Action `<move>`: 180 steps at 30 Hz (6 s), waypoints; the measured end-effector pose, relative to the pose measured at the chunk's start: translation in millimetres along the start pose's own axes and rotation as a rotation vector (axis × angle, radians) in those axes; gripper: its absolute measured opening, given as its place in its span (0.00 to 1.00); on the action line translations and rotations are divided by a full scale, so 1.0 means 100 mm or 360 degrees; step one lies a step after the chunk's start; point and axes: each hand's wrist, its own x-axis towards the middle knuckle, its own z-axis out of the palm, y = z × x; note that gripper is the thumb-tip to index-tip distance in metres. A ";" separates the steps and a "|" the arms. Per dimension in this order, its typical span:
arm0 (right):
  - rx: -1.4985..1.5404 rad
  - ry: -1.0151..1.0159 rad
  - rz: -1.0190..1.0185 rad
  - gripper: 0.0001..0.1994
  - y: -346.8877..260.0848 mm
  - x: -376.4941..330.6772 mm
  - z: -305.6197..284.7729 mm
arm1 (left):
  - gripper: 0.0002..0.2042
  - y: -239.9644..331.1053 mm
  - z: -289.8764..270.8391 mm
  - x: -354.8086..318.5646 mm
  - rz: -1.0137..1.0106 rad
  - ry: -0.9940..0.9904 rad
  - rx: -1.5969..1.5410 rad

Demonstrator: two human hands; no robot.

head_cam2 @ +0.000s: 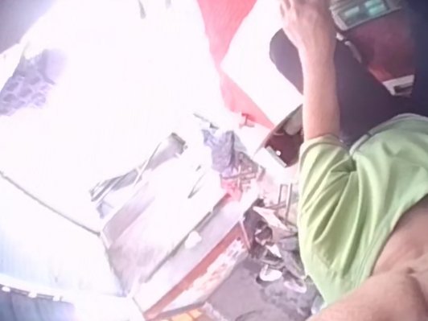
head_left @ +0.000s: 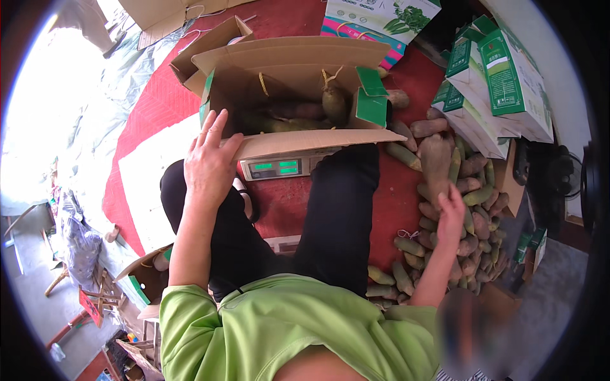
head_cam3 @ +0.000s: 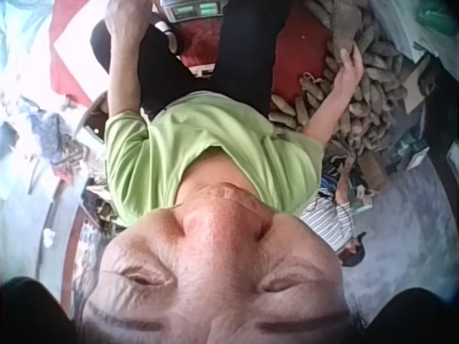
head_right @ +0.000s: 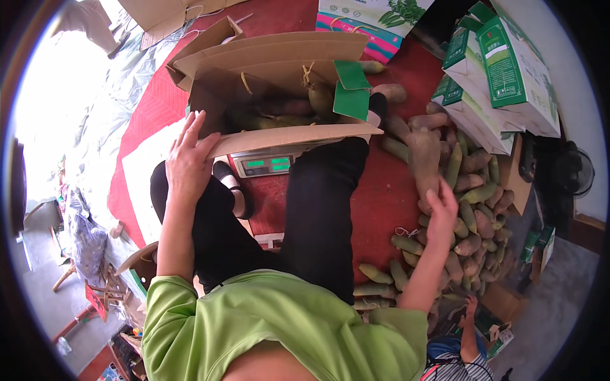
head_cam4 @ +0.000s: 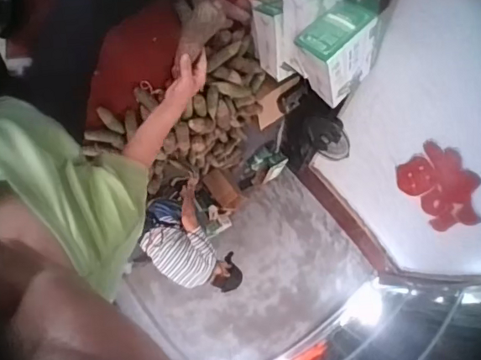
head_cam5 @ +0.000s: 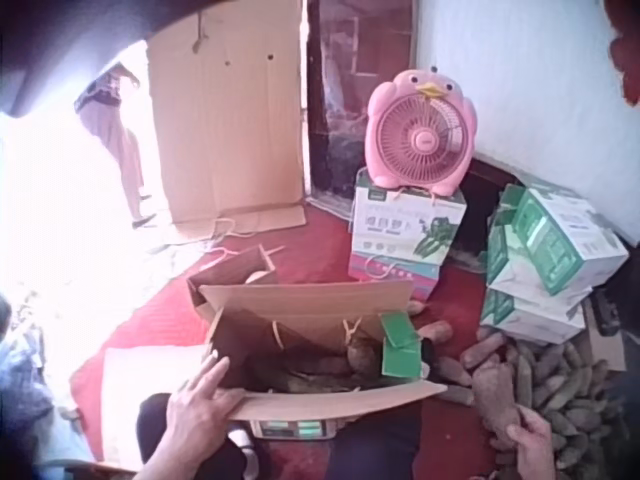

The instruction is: Weighing and packaging green radishes into cardboard boxes.

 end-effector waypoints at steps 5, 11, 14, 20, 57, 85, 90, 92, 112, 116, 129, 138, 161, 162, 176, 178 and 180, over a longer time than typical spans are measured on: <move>-0.0296 -0.0329 -0.0179 0.25 -1.07 0.20 0.71 | 0.17 0.02 -0.03 0.02 -0.0045 -0.0008 -0.0020; -0.0418 -0.1025 -0.0166 0.20 -1.33 0.54 1.67 | 0.07 0.01 -0.03 0.02 -0.0014 0.0032 -0.0064; -0.0613 -0.1102 -0.0233 0.19 -1.18 0.64 2.21 | 0.08 -0.01 -0.03 0.01 -0.0017 0.0013 -0.0065; -0.1242 -0.0709 -0.1009 0.23 -0.72 0.91 2.62 | 0.10 -0.02 0.03 0.03 0.0019 0.0011 -0.0015; -0.2611 -0.1115 0.0585 0.17 3.10 -2.07 -0.69 | 0.10 -0.02 0.10 -0.01 0.0163 0.0127 -0.0042; -0.1039 0.0577 0.0047 0.24 1.79 -0.84 -0.94 | 0.09 0.02 -0.08 0.01 0.0206 0.0080 -0.0065; -0.0494 0.0497 -0.0477 0.21 0.29 -0.35 -0.15 | 0.11 -0.03 -0.07 -0.02 0.0171 0.0043 -0.0115; -0.0520 0.0433 -0.0689 0.21 -0.36 -0.28 0.16 | 0.11 -0.03 -0.07 -0.02 0.0157 0.0007 -0.0141; -0.1861 -0.0813 -0.1488 0.19 -0.91 0.50 2.66 | 0.12 -0.10 -0.02 -0.02 0.0072 -0.0078 -0.0082; -0.1317 -0.0763 -0.1360 0.18 -0.97 0.42 2.47 | 0.12 -0.13 0.01 -0.04 0.0060 -0.0047 -0.0138; -0.0997 0.0042 -0.0187 0.13 0.94 0.01 -0.26 | 0.14 -0.09 0.02 -0.01 0.0075 -0.0035 -0.0205; -0.1982 -0.0387 0.0370 0.09 2.53 -1.39 -1.30 | 0.09 -0.21 0.15 -0.03 0.0157 0.0031 -0.0314; -0.0157 0.0866 0.2185 0.24 3.90 -2.56 -0.98 | 0.10 0.03 -0.06 0.01 0.0098 0.0067 -0.0320; -0.0052 0.0857 0.2164 0.26 3.91 -2.58 -1.02 | 0.10 0.03 -0.07 0.02 0.0102 0.0040 -0.0314; -0.0412 0.0908 0.1843 0.31 3.85 -2.29 -1.05 | 0.11 -0.13 -0.14 0.19 0.0125 -0.0237 -0.0061; -0.0429 0.0658 0.1543 0.32 3.62 -2.01 -0.90 | 0.12 -0.22 -0.15 0.19 0.0100 -0.0254 -0.0038; -0.0492 0.0616 0.1404 0.32 3.42 -1.80 -0.86 | 0.12 -0.31 -0.08 0.20 0.0273 -0.0132 -0.0200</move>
